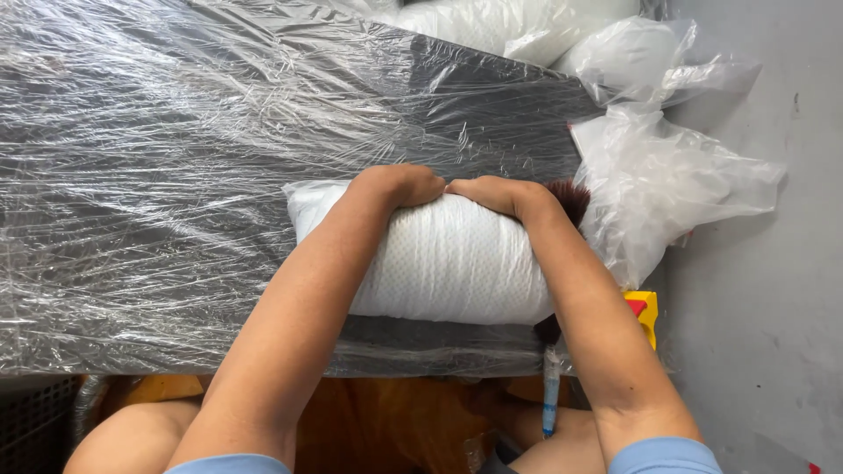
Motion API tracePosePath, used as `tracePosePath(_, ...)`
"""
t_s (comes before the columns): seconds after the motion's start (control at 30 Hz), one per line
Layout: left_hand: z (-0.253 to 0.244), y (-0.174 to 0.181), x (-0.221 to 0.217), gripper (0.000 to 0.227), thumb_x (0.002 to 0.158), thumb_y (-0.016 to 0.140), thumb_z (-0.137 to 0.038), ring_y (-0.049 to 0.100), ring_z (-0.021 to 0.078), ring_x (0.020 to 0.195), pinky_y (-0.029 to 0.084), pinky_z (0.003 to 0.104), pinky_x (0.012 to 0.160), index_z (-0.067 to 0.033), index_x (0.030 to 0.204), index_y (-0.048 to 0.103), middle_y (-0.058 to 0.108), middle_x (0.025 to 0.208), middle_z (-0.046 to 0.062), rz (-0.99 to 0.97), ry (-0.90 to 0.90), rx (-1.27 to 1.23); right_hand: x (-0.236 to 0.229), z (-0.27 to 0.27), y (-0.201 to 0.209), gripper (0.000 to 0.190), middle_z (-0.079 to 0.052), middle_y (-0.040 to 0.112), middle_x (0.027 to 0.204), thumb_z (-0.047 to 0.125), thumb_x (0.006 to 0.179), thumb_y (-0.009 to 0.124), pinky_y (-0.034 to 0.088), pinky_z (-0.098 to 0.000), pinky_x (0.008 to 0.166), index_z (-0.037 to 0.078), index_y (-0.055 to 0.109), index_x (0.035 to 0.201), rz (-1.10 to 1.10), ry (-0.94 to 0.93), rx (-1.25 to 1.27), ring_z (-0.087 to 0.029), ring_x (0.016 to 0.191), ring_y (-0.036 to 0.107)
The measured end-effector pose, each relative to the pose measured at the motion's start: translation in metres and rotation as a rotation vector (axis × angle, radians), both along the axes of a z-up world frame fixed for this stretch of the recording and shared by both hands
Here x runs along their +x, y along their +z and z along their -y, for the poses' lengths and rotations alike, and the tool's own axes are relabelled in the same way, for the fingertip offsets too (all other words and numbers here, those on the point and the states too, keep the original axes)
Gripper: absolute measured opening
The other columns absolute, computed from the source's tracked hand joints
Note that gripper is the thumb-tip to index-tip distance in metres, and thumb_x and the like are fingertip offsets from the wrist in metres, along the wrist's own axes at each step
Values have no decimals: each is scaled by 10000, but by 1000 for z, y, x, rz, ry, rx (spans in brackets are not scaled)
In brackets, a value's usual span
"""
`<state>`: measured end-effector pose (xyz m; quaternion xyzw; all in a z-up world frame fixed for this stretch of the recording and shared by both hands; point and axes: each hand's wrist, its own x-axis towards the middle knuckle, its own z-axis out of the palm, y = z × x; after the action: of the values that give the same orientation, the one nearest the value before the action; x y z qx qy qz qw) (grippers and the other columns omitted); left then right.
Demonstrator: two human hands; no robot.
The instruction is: The person compresses a white item inside a plastic bag using vacuum suction, ties the bag closed with a string, and kemudian places it inside a black plastic shipping envelope which is then sealed with adhesive tape.
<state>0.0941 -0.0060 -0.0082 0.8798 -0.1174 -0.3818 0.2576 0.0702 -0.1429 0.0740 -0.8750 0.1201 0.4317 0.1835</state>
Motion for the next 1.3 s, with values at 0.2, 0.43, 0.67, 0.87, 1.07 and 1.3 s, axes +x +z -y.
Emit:
tracePosePath(0.2,-11,30,-11,707,972,314,-479,536,344,1381,347,501,1215,4,1382,628,603,1438,199,-64,43,-36,5,11,-20,1072,-98,441,1614,859,736,534,191,-517,1279,107,538,1501,-37,-11,54,-285,1536,325)
tracePosePath(0.43,-5,-2,-21,780,972,271,-572,551,340,1367,356,494,1200,-21,1399,621,625,1423,169,29,43,-27,-25,3,-2,1006,-73,424,1626,793,767,487,196,-484,1299,123,522,1516,11,-4,138,-286,1542,311)
tracePosePath(0.67,-12,-9,-70,651,997,221,-476,661,377,1136,494,503,1018,-30,1266,612,690,1261,172,465,-152,30,-55,27,-29,595,-55,659,1400,426,947,326,388,-467,1181,187,693,1349,313,218,174,-309,1335,564)
tracePosePath(0.87,-34,46,-144,808,946,263,-755,724,379,1044,455,472,945,-54,1119,627,749,1018,231,612,-200,-56,-115,36,-27,440,-146,737,948,504,936,381,517,-477,915,165,658,979,599,358,146,-354,999,689)
tracePosePath(1.07,-45,53,-197,1402,588,471,-1075,541,379,1338,287,514,1147,45,1427,403,605,1359,232,769,-509,65,-178,45,-63,385,-98,726,940,453,1000,431,525,-418,966,152,668,1034,1168,545,135,-282,991,715)
tracePosePath(1.3,-50,75,-248,1293,576,619,-975,273,462,1523,25,633,1255,50,1359,526,529,1438,279,989,-559,122,-234,41,-69,467,-167,714,1056,474,982,496,516,-453,988,72,695,1110,1528,640,110,-323,1068,702)
